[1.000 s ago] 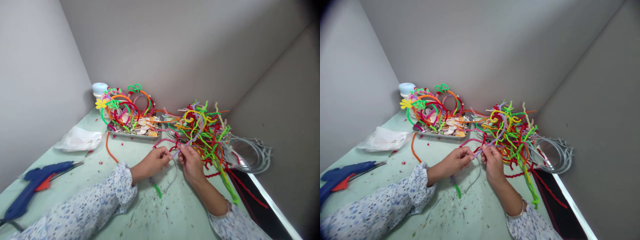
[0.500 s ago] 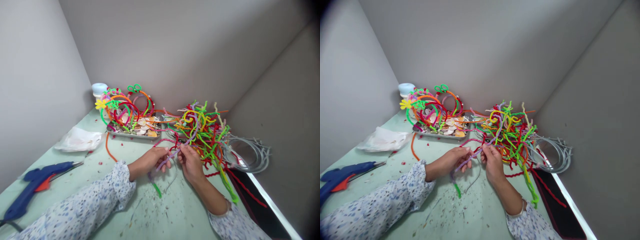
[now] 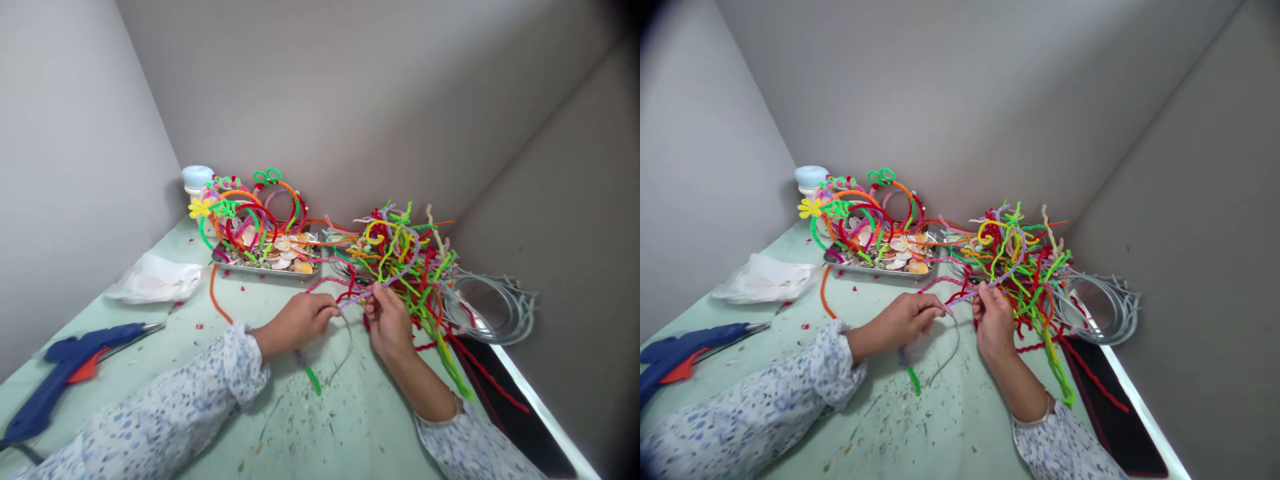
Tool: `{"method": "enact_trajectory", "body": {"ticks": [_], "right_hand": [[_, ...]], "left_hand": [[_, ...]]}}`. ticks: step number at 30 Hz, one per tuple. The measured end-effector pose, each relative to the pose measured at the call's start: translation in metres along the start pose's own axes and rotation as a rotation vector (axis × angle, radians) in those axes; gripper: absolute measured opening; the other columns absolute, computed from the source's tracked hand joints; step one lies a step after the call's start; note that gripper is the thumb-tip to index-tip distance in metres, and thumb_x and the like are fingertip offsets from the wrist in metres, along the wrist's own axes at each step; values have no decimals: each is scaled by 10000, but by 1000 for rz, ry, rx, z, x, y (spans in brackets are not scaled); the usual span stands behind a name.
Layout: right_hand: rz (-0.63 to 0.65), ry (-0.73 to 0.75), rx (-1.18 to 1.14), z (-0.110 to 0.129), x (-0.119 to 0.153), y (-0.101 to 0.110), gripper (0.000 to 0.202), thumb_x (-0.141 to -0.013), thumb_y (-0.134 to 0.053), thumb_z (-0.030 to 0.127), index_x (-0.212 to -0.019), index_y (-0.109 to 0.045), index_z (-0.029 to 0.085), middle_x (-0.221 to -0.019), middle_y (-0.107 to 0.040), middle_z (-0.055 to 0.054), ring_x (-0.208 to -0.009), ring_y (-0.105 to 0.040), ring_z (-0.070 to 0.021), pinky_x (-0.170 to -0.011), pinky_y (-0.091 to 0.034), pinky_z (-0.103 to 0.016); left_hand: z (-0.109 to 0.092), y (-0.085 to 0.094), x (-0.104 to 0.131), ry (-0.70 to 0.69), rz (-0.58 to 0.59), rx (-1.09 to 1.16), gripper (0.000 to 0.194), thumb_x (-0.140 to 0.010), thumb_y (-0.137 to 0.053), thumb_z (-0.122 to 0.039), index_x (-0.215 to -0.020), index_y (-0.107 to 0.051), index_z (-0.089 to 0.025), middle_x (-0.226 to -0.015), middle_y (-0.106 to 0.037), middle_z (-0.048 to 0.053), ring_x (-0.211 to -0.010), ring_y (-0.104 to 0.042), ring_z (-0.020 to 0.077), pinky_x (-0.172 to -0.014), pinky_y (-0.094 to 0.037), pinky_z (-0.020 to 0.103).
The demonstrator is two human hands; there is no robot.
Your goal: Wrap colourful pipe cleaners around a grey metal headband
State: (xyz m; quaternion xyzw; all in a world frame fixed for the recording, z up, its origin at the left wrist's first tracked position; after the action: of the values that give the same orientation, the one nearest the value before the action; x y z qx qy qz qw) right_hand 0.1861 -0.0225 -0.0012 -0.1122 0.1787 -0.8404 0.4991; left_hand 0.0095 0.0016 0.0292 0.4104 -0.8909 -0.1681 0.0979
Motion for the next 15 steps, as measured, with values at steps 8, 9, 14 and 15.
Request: {"method": "enact_trajectory", "body": {"ticks": [8,9,14,15], "right_hand": [[14,18,-30,0,-1,1,239,-716,-692,395,-701,-571,190,-559,-492,62,-450,-429,-60,-396,-307,-196],[16,25,-34,-1,0,2,236,-723,-688,394,-707,-575,188,-565,-492,60,-454,-429,-58,-400,-310,-191],[24,46,-40,-3,0,2,219,-749,-671,389,-731,-593,185,-576,-492,56,-470,-434,-57,-417,-321,-181],[19,48,-43,-3,-1,2,214,-751,-669,388,-735,-600,186,-577,-495,55,-472,-435,-57,-419,-323,-181]], "left_hand": [[-1,1,-4,85,80,252,446,-858,-387,-522,-932,-616,-146,-664,-614,45,-473,-501,104,-452,-312,208],[0,1,-5,155,150,392,496,-863,-356,-541,-963,-608,-126,-660,-617,53,-446,-501,99,-424,-290,202],[6,6,-6,328,267,708,364,-822,-532,-407,-946,-631,-79,-628,-592,36,-425,-497,57,-390,-266,161],[7,6,-6,325,262,722,330,-806,-565,-377,-936,-636,-83,-616,-577,20,-423,-483,47,-394,-272,155]]}}
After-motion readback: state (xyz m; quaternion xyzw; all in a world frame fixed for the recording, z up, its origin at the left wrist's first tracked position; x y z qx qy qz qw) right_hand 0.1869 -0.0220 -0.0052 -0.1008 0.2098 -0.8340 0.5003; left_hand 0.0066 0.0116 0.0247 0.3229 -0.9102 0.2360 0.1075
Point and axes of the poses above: each hand's wrist, its own x-axis away from the middle knuckle, its own y-axis out of the back of the hand, z = x × y, the point moved 1 cm from there along -x, towards the middle knuckle
